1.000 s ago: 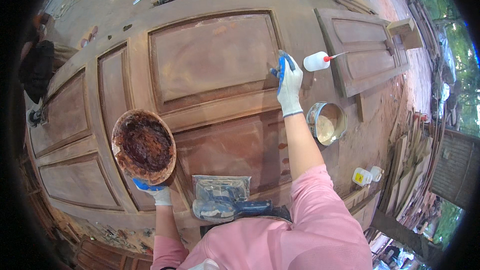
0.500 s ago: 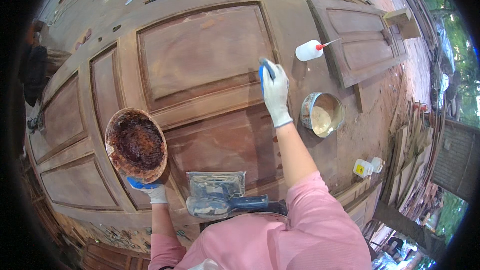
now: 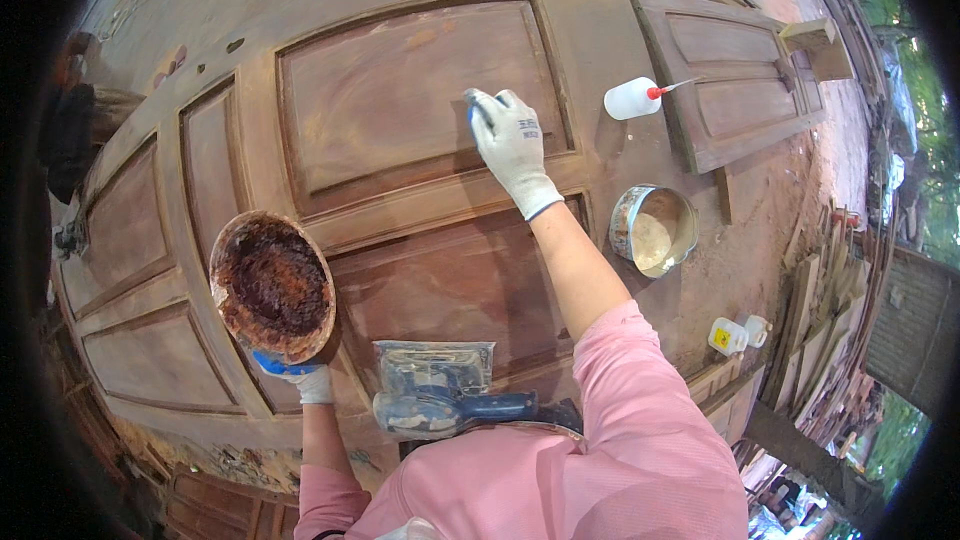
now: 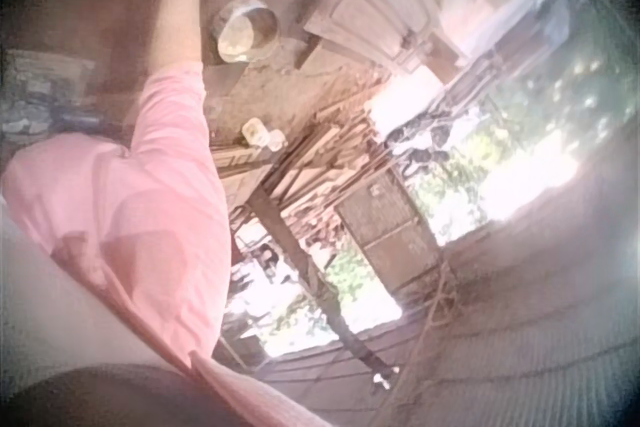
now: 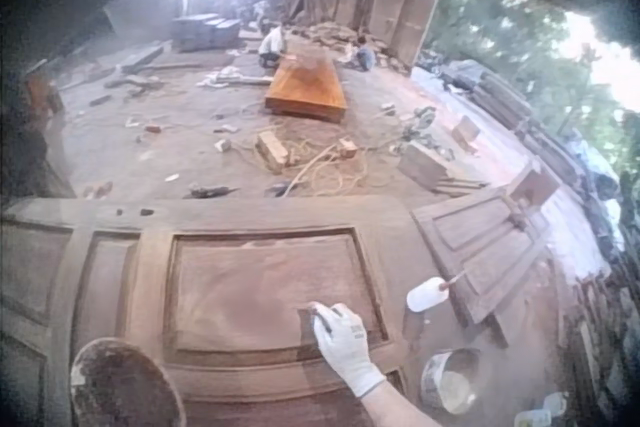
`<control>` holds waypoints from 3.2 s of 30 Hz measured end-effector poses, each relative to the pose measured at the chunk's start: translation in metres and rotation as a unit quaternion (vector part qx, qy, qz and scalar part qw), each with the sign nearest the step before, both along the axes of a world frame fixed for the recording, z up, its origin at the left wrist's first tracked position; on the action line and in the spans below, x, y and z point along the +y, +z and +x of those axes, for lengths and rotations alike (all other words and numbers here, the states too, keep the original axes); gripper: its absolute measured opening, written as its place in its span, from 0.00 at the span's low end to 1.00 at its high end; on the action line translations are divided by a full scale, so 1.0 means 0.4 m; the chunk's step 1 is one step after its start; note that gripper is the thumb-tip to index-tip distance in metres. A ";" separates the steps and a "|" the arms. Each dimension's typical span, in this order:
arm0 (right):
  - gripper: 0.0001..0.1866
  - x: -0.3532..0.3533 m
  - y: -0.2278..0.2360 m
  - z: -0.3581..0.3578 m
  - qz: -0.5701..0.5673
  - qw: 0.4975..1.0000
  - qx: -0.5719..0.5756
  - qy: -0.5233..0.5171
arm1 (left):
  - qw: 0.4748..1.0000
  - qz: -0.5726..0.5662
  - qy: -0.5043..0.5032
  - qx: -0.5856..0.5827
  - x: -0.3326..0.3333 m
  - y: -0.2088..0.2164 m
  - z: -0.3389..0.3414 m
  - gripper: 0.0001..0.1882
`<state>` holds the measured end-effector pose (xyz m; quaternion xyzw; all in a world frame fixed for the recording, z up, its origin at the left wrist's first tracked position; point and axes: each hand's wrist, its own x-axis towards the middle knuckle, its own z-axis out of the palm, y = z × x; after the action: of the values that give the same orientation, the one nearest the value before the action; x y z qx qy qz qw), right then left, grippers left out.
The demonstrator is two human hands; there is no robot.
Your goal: The person sands a wooden door with an electric sander, then applies glue and a wood filler paste into surface imperfections using a small bottle and a putty knife. The person works on one door panel at a time, smoothing and filling defects.
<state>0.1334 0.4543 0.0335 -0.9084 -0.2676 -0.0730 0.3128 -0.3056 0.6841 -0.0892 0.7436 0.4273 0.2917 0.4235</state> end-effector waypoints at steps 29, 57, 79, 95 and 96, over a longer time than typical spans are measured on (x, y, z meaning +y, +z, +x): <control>0.19 -0.116 0.010 -0.088 -0.186 0.981 -0.048 0.017 | 0.995 -0.054 0.037 -0.072 -0.016 -0.041 -0.027 0.35; 0.13 -0.183 0.069 -0.222 0.151 0.973 0.113 -0.134 | 0.976 -0.110 0.120 -0.145 -0.038 -0.005 0.044 0.35; 0.13 -0.124 0.047 -0.288 0.198 0.967 0.129 -0.092 | 0.948 -0.203 0.083 -0.229 -0.008 0.011 0.066 0.30; 0.14 -0.092 0.147 -0.469 0.151 0.957 0.247 0.001 | 0.901 -0.315 0.103 -0.281 -0.029 -0.061 0.056 0.34; 0.14 -0.092 0.156 -0.477 0.151 0.956 0.250 0.006 | 0.886 -0.331 0.106 -0.307 -0.031 -0.078 0.054 0.32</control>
<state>-0.0574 0.4176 0.0960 -0.8383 -0.1725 0.1189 0.5033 -0.2841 0.6718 -0.1206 0.3836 0.4237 0.3904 0.7218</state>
